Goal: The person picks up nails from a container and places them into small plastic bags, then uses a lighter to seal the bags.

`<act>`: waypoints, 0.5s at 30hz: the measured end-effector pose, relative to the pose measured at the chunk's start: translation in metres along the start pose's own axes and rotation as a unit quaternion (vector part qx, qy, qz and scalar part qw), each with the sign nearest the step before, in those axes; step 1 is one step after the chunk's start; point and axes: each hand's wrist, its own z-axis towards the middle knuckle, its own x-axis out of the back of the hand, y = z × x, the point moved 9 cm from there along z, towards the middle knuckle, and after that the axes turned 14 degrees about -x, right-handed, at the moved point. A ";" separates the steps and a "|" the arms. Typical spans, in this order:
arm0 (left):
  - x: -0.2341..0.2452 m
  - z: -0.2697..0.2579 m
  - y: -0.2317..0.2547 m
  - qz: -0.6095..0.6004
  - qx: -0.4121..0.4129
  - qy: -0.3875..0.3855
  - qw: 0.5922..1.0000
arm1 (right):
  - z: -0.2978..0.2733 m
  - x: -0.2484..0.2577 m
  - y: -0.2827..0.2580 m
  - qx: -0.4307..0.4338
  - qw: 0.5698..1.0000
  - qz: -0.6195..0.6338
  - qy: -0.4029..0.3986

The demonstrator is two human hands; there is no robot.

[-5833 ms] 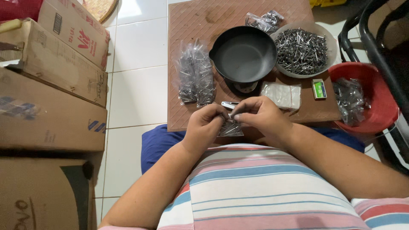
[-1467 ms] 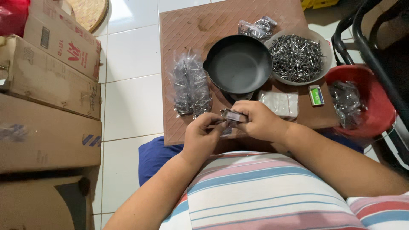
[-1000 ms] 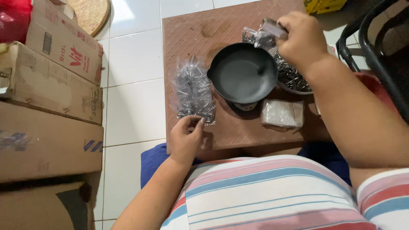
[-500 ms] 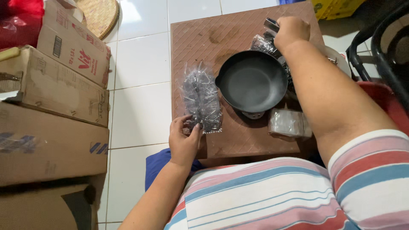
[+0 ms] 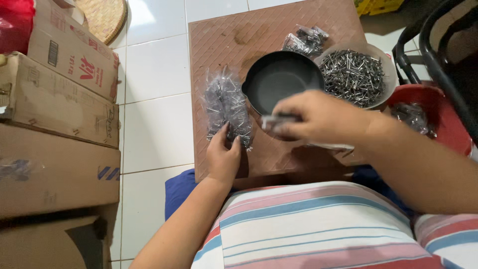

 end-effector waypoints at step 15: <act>0.005 -0.011 0.007 -0.082 0.082 0.047 0.992 | 0.061 -0.124 0.075 0.169 0.906 -0.309 0.235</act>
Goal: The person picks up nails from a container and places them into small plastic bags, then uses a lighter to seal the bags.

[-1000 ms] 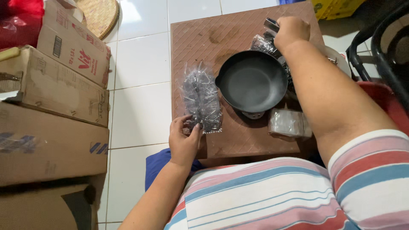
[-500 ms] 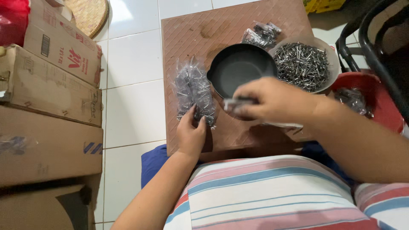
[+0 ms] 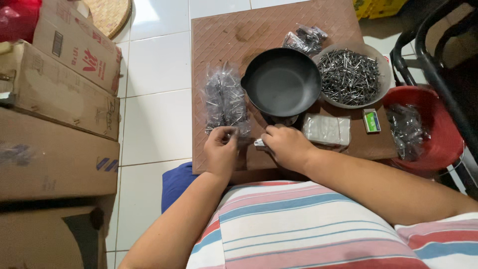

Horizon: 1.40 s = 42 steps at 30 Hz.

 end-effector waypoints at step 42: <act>-0.035 -0.063 0.060 -0.447 0.233 -0.029 0.863 | -0.056 0.116 0.006 -0.060 0.800 0.553 0.223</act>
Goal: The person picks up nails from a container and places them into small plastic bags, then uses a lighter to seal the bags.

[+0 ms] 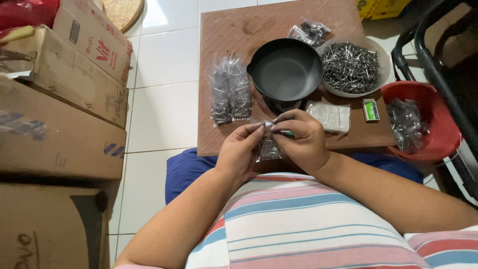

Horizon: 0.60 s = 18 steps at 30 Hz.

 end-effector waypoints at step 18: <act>-0.003 -0.002 0.003 0.060 -0.007 -0.043 0.997 | -0.008 -0.014 0.055 -0.266 0.955 0.114 -0.058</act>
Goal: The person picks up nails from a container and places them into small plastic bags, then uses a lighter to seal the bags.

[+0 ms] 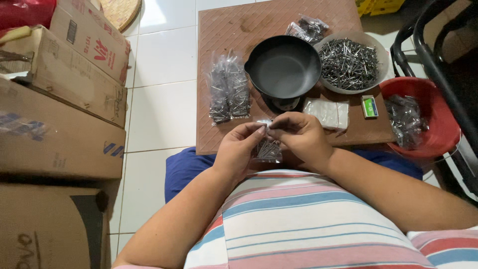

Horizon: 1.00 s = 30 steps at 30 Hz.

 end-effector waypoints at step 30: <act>-0.023 -0.010 0.062 0.184 -0.229 -0.127 0.948 | -0.012 0.000 -0.036 0.132 0.984 -0.117 0.000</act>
